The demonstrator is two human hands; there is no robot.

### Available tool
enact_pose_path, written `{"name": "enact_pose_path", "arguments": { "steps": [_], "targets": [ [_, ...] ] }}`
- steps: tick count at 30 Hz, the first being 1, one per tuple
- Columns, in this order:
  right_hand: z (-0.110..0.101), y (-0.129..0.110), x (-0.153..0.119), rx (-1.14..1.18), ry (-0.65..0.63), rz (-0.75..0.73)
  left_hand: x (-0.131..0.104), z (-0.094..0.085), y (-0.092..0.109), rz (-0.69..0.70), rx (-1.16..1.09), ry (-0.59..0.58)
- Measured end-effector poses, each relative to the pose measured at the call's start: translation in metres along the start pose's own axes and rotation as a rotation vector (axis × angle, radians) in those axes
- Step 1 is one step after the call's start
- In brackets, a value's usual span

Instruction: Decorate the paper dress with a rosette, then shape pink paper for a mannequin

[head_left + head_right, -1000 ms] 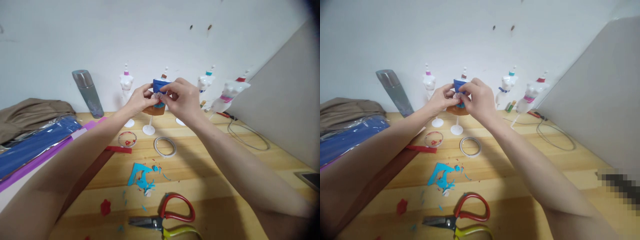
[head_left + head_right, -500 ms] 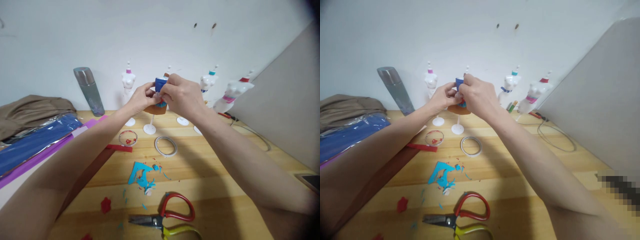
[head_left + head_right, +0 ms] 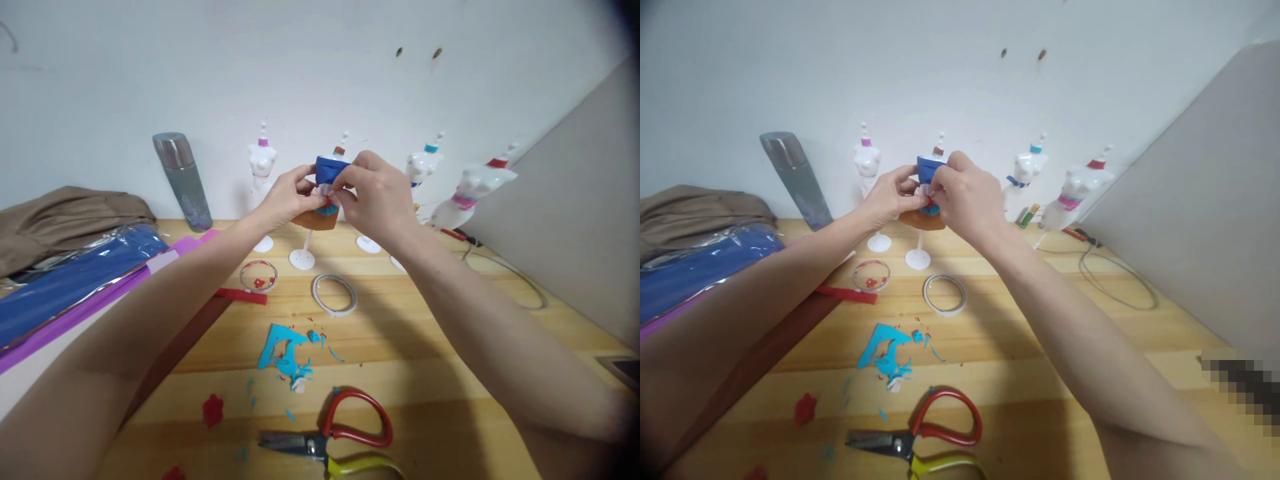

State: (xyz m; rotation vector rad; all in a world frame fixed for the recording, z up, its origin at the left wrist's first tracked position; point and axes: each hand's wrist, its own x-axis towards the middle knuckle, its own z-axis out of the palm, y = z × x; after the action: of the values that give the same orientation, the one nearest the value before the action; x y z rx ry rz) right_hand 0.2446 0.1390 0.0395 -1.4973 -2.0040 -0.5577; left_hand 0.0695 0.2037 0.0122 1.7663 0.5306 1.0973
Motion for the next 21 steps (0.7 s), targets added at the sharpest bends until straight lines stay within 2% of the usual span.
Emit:
{"name": "enact_pose_path", "arguments": {
  "steps": [4, 10, 16, 21],
  "targets": [
    [-0.012, -0.007, 0.004, 0.063, -0.053, -0.068, 0.001, 0.001, -0.001, 0.025, 0.053, 0.012],
    [-0.017, -0.015, 0.019, 0.041, -0.139, -0.292, 0.008, -0.001, -0.003, 0.094, 0.290, 0.073],
    [-0.022, -0.019, 0.022, -0.094, -0.235, -0.216, 0.006, 0.000, 0.000, 0.017, 0.141, 0.012],
    [-0.024, -0.010, 0.020, -0.076, -0.159, -0.214, 0.002, 0.003, 0.002, 0.002, 0.035, -0.013]
  ]
}}
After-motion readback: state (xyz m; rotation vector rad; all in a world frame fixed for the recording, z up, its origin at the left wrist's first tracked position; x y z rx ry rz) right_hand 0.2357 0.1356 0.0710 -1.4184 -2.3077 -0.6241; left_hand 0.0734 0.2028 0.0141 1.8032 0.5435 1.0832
